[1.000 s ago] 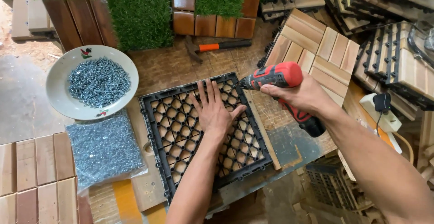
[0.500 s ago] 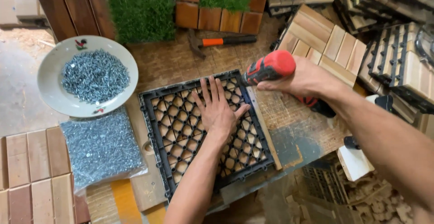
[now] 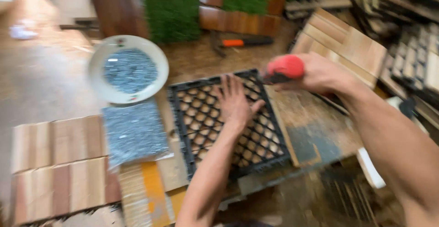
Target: Assembling wooden floor tiles by placing wood slats into a plastic grid and securing them with screws using a power drill.
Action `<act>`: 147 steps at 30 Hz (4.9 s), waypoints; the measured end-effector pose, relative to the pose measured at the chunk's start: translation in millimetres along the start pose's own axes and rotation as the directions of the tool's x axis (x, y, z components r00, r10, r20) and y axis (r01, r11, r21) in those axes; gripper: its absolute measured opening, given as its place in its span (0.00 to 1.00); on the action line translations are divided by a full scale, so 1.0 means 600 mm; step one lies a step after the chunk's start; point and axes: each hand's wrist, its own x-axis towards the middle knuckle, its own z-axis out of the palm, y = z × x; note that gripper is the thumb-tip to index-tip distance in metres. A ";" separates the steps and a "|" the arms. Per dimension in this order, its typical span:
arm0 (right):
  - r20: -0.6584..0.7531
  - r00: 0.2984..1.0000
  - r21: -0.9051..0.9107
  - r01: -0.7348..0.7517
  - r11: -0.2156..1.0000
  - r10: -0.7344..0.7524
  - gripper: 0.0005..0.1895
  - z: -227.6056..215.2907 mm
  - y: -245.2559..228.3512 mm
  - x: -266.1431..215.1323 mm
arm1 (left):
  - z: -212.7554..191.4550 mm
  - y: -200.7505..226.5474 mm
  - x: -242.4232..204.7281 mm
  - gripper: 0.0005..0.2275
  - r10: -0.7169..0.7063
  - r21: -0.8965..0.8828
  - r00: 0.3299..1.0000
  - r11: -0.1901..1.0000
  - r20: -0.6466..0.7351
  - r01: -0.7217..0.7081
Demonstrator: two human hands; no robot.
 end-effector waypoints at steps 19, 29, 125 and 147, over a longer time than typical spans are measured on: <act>-0.216 0.976 0.681 0.155 0.716 -0.005 0.21 0.221 -0.080 -0.015 | -0.179 -0.465 0.053 0.17 -0.496 -0.152 0.868 0.858 0.003 0.491; -0.337 0.933 0.704 0.340 0.623 -0.129 0.08 0.280 -0.099 -0.022 | -0.184 -0.437 0.013 0.06 -0.471 -0.663 0.839 0.724 -0.271 0.193; -0.227 0.966 0.463 -0.005 0.886 0.124 0.10 0.110 0.083 -0.093 | -0.208 -0.442 0.030 0.17 -0.441 -0.015 0.875 0.894 -0.201 0.447; -0.379 0.922 0.823 0.375 0.426 -0.079 0.07 0.351 -0.132 -0.019 | -0.224 -0.417 -0.017 0.11 -0.633 -0.997 0.774 0.071 -0.030 0.019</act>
